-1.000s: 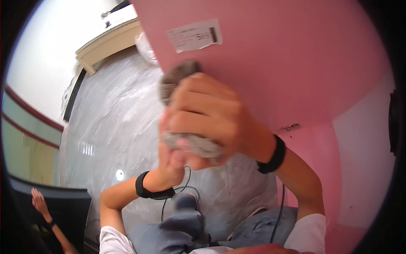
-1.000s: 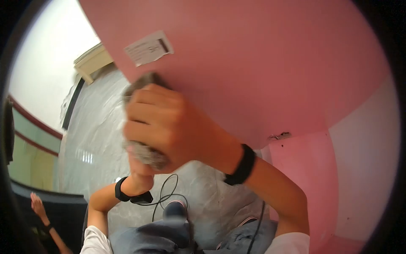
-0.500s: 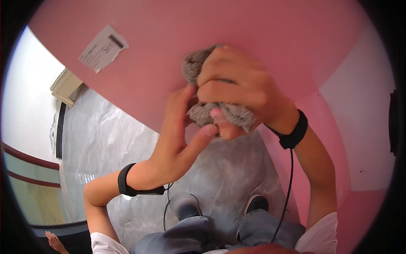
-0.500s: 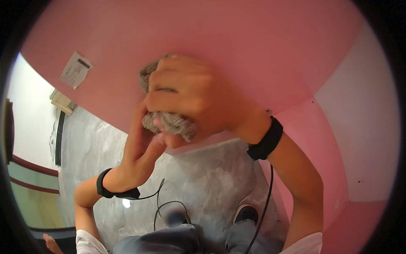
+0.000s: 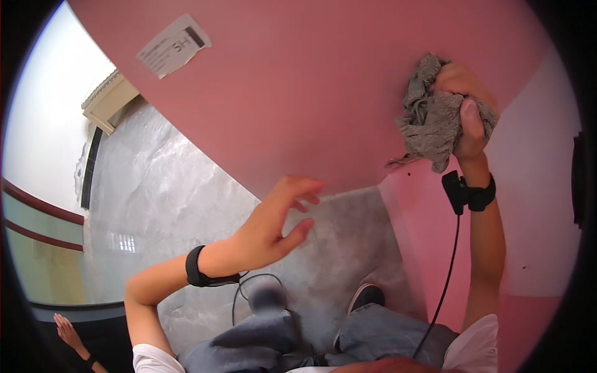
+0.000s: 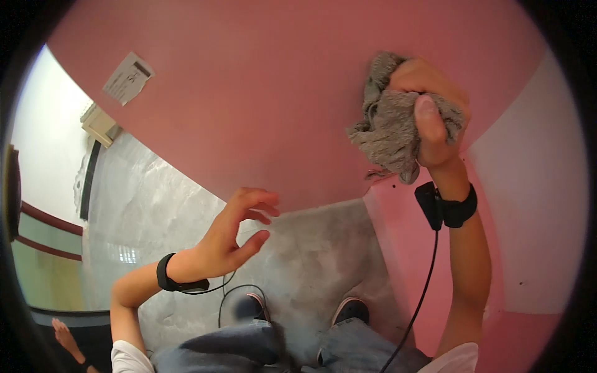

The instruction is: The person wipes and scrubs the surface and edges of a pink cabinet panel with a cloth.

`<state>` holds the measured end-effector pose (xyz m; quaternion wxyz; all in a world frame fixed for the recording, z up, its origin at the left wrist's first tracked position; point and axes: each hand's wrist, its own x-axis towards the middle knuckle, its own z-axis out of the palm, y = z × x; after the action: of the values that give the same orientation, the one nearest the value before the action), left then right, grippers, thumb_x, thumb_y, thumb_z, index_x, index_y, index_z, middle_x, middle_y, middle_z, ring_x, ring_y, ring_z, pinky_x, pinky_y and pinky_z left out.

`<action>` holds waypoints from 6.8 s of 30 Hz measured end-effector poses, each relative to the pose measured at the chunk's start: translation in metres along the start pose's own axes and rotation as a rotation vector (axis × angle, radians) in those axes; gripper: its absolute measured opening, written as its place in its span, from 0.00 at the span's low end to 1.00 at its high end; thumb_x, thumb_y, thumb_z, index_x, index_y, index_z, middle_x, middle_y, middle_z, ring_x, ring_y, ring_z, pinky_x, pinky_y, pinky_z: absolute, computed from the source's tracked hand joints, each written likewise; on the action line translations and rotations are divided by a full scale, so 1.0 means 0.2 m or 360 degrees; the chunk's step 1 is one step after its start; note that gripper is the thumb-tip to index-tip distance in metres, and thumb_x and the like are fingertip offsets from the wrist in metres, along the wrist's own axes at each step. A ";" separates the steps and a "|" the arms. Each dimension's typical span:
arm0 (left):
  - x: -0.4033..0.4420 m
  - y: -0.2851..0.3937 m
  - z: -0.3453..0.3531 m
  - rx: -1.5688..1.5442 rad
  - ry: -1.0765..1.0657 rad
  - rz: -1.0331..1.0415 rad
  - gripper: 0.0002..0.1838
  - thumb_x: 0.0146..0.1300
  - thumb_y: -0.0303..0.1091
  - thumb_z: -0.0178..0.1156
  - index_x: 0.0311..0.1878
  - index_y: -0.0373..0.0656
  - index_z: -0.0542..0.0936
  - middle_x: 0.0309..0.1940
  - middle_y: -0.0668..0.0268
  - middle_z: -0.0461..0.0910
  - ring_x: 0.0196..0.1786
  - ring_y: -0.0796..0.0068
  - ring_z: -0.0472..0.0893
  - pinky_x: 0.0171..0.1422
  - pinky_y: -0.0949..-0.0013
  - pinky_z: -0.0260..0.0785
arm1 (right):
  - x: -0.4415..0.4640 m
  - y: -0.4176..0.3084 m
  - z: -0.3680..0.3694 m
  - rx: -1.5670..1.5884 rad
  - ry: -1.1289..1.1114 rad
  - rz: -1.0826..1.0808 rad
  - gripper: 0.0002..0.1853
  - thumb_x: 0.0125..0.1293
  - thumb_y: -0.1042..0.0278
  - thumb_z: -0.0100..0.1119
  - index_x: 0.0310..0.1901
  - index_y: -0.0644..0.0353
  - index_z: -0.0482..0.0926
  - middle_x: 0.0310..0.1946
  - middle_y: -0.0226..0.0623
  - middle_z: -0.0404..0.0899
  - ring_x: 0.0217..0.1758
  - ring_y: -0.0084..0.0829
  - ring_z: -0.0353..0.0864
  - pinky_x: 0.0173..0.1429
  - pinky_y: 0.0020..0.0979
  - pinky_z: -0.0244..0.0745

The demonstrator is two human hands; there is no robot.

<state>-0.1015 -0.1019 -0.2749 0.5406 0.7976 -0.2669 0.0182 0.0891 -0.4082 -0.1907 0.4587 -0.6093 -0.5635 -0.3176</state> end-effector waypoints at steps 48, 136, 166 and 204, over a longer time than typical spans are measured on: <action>-0.13 0.14 -0.31 0.1909 0.0755 0.0979 0.26 0.42 0.33 0.79 0.48 0.70 0.91 0.57 0.66 0.79 0.62 0.50 0.79 0.57 0.59 0.84 | 0.04 -0.74 0.65 0.1579 -0.0283 0.1759 0.38 0.77 0.60 0.56 0.82 0.61 0.53 0.72 0.33 0.66 0.74 0.31 0.67 0.76 0.36 0.65; -0.11 0.23 -0.39 0.1829 0.1037 0.1239 0.26 0.52 0.36 0.76 0.55 0.70 0.83 0.62 0.56 0.78 0.58 0.53 0.80 0.58 0.55 0.78 | 0.18 -0.72 0.83 0.0288 -0.0493 0.0229 0.49 0.50 0.75 0.81 0.75 0.55 0.66 0.78 0.59 0.54 0.80 0.60 0.61 0.80 0.50 0.64; 0.03 0.12 -0.15 0.0616 0.0058 0.0692 0.50 0.51 0.42 0.83 0.78 0.63 0.68 0.83 0.37 0.46 0.84 0.32 0.51 0.83 0.35 0.50 | -0.17 -0.54 0.56 0.2551 -0.0340 0.2217 0.26 0.80 0.63 0.56 0.74 0.63 0.67 0.66 0.38 0.78 0.68 0.31 0.79 0.71 0.37 0.77; -0.08 -0.38 -0.27 0.2432 0.1311 0.0565 0.14 0.59 0.44 0.73 0.48 0.55 0.89 0.66 0.63 0.73 0.60 0.46 0.71 0.58 0.53 0.72 | -0.23 -0.48 1.13 -0.0019 -0.0431 0.0528 0.41 0.55 0.83 0.66 0.74 0.64 0.71 0.72 0.54 0.69 0.67 0.51 0.78 0.69 0.44 0.77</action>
<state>-0.0671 -0.0281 -0.3229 -0.0974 0.8177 -0.0857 0.5608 -0.0410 -0.2237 -0.2980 0.4211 -0.7336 -0.5101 -0.1562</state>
